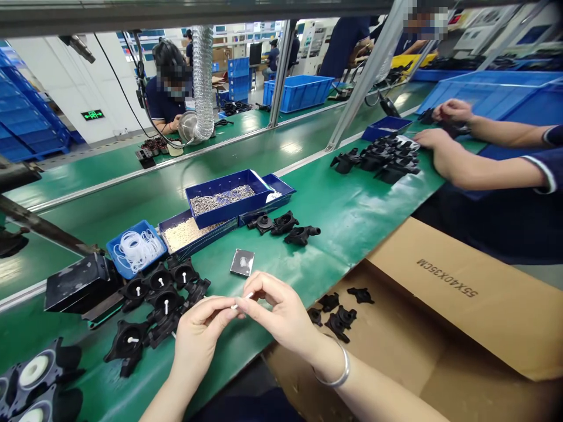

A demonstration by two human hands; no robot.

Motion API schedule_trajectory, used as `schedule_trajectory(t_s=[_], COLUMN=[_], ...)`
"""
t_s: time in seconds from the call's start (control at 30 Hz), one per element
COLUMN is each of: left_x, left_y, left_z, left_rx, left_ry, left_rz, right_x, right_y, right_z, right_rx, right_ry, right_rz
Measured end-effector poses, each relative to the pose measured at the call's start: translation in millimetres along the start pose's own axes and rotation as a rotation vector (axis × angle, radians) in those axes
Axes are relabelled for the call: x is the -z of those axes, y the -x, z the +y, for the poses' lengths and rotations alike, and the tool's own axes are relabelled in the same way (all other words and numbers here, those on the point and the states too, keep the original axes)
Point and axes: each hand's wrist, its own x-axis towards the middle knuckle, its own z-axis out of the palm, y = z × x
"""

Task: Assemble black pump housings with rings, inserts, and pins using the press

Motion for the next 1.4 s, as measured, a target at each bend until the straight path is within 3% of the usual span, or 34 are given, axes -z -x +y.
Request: schedule_trajectory(t_s=[0.27,0.4,0.47,0.53,0.63,0.7,0.77,0.83,0.93,1.0,1.1,1.17,1.27,1.4], left_x=[4.2,3.6,2.2,0.7,-1.8,-4.7,-8.6,-12.6,-15.2,-13.7,-8.6,-5.9,-6.2,-11.7], left_y=[2,2,1,-1,-6,-11,-15,-17,-17,-17,-17,-20,-28,-41], left_z=[-8,-11,-11,-11,-11,-10,-9,-9,-14,-19,-25,-26,-25,-19], left_rx=[-0.255,-0.275,-0.242,-0.255,-0.416,-0.521,-0.552,-0.509,-0.389,-0.327,-0.271,-0.257,-0.308,-0.446], left_ry=[-0.210,-0.253,-0.239,-0.243,-0.305,-0.354,-0.382,-0.382,-0.403,-0.452,-0.526,-0.572,-0.684,-0.778], left_rz=[0.100,0.126,0.130,0.125,0.082,0.025,-0.013,-0.026,-0.035,-0.046,-0.061,-0.052,-0.004,0.037], right_x=[-1,-4,-5,-5,-1,5,16,31,55,68,78,78,68,40], right_y=[1,3,5,6,7,1,-14,-39,-86,-113,-134,-133,-109,-58], right_z=[-8,-1,4,11,22,29,36,44,62,77,92,88,60,12], right_rx=[0.175,0.256,0.141,-0.074,-0.356,-0.428,-0.404,-0.303,-0.201,-0.234,-0.285,-0.298,-0.305,-0.338], right_ry=[0.088,0.079,-0.021,-0.205,-0.487,-0.585,-0.613,-0.577,-0.469,-0.429,-0.417,-0.410,-0.422,-0.566], right_rz=[0.008,0.015,0.024,-0.015,-0.146,-0.237,-0.262,-0.126,0.209,0.276,0.251,0.232,0.162,-0.081])
